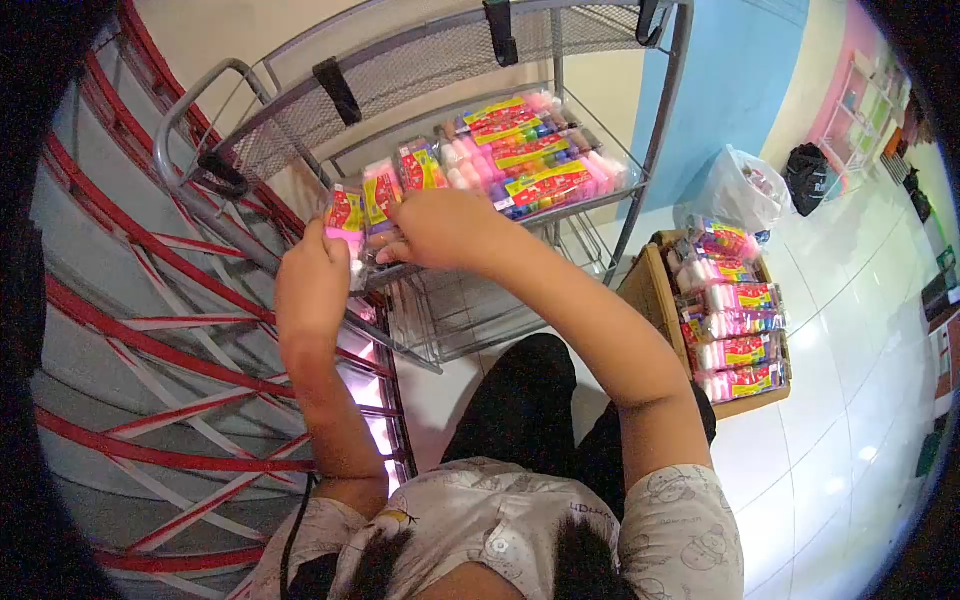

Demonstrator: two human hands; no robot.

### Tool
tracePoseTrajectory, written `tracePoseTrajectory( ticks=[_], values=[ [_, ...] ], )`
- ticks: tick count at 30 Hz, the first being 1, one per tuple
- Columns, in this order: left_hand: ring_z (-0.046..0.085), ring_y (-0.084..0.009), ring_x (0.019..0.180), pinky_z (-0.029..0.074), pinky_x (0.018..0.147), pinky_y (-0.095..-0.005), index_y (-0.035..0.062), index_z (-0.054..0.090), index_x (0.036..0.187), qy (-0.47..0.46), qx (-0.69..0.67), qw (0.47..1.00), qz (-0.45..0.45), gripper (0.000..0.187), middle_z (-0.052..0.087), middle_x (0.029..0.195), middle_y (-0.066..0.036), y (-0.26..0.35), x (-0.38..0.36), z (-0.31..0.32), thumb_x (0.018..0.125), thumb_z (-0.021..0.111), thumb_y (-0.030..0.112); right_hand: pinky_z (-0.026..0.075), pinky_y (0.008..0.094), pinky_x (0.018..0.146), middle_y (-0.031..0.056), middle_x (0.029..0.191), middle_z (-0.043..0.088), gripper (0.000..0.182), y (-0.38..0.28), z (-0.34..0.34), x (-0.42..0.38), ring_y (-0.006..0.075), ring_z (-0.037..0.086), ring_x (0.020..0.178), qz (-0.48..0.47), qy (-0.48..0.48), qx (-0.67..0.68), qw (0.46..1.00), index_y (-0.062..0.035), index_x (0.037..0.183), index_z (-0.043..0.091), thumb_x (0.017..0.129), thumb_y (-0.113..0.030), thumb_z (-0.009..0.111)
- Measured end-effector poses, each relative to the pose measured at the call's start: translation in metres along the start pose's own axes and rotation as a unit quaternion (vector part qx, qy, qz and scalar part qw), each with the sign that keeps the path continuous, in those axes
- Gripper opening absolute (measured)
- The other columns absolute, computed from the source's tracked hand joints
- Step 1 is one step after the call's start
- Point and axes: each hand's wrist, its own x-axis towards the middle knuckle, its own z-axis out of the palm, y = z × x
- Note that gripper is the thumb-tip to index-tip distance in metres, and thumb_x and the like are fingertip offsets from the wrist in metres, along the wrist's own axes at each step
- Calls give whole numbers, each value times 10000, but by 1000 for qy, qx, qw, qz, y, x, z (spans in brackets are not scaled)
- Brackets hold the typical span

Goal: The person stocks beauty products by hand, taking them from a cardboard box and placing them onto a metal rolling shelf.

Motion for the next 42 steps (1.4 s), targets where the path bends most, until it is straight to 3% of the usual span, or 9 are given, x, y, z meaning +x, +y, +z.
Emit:
tracePoseTrajectory(
  ticks=[9, 15, 19, 27, 29, 31, 37, 40, 42],
  values=[
    [639, -439, 829, 479, 753, -554, 29, 581, 1183, -50, 99, 994, 16, 387, 643, 862, -295, 4, 6, 4, 880, 418, 207, 481, 466, 853, 164, 1066, 618, 336, 5, 2, -3, 357, 598, 1011, -16, 87, -23, 996, -60, 981, 699, 804, -346, 696],
    [627, -412, 882, 497, 803, -480, 12, 619, 1134, 122, 195, 954, 193, 315, 641, 952, -255, -19, 19, 43, 895, 509, 186, 463, 488, 898, 166, 1138, 605, 338, -1, 1, -3, 354, 583, 1065, 7, 42, -50, 998, -98, 1035, 699, 827, -364, 679],
    [580, -425, 1043, 456, 906, -475, 11, 639, 1130, -95, 112, 983, 112, 352, 563, 1186, -295, -15, 30, 36, 921, 535, 274, 443, 504, 933, 162, 1202, 587, 391, 2, 1, -4, 371, 569, 1097, 11, -1, -29, 1000, -116, 1092, 684, 860, -426, 630],
    [463, -442, 1237, 329, 1053, -502, 161, 507, 1359, -137, 53, 971, 186, 588, 507, 1321, -278, -22, 21, 52, 940, 403, 560, 321, 461, 1094, 196, 1464, 391, 819, 6, -3, -16, 387, 399, 1326, -8, -78, -53, 996, -86, 1404, 453, 876, -710, 404],
    [500, -404, 1219, 348, 1043, -484, 112, 484, 1377, -236, 51, 943, 230, 595, 534, 1308, -247, -46, 44, 63, 943, 425, 516, 364, 453, 1063, 216, 1416, 434, 796, 19, 9, -14, 385, 437, 1292, -31, -20, 42, 998, -55, 1377, 465, 865, -663, 492],
    [494, -403, 1225, 362, 1030, -477, 88, 508, 1355, -185, 26, 957, 221, 533, 534, 1307, -246, -34, 41, 56, 935, 502, 415, 419, 456, 1000, 220, 1332, 495, 671, 18, -3, -28, 379, 501, 1215, -97, 111, 137, 980, -42, 1277, 539, 862, -567, 578],
    [272, -404, 1394, 208, 1136, -450, 192, 358, 1474, -201, 8, 960, 197, 579, 368, 1464, -241, -20, 34, 54, 955, 509, 397, 468, 437, 875, 129, 1163, 575, 360, 74, -63, -168, 315, 579, 1043, -170, 244, -73, 952, -90, 1116, 605, 833, -297, 686],
    [222, -405, 1417, 164, 1153, -455, 261, 262, 1510, -264, 12, 949, 170, 628, 307, 1499, -246, -18, 47, 56, 952, 519, 392, 468, 434, 869, 127, 1048, 588, 293, 158, -69, -279, 329, 570, 1014, 91, 158, -127, 975, -62, 1018, 625, 728, -98, 651],
    [231, -394, 1417, 162, 1154, -454, 279, 238, 1516, -241, 33, 954, 176, 645, 286, 1506, -256, -28, 53, 67, 949, 524, 393, 438, 449, 965, 139, 1223, 551, 446, 205, -72, -364, 334, 509, 1161, 277, 81, -158, 944, -87, 1163, 609, 719, -70, 648]
  ],
)
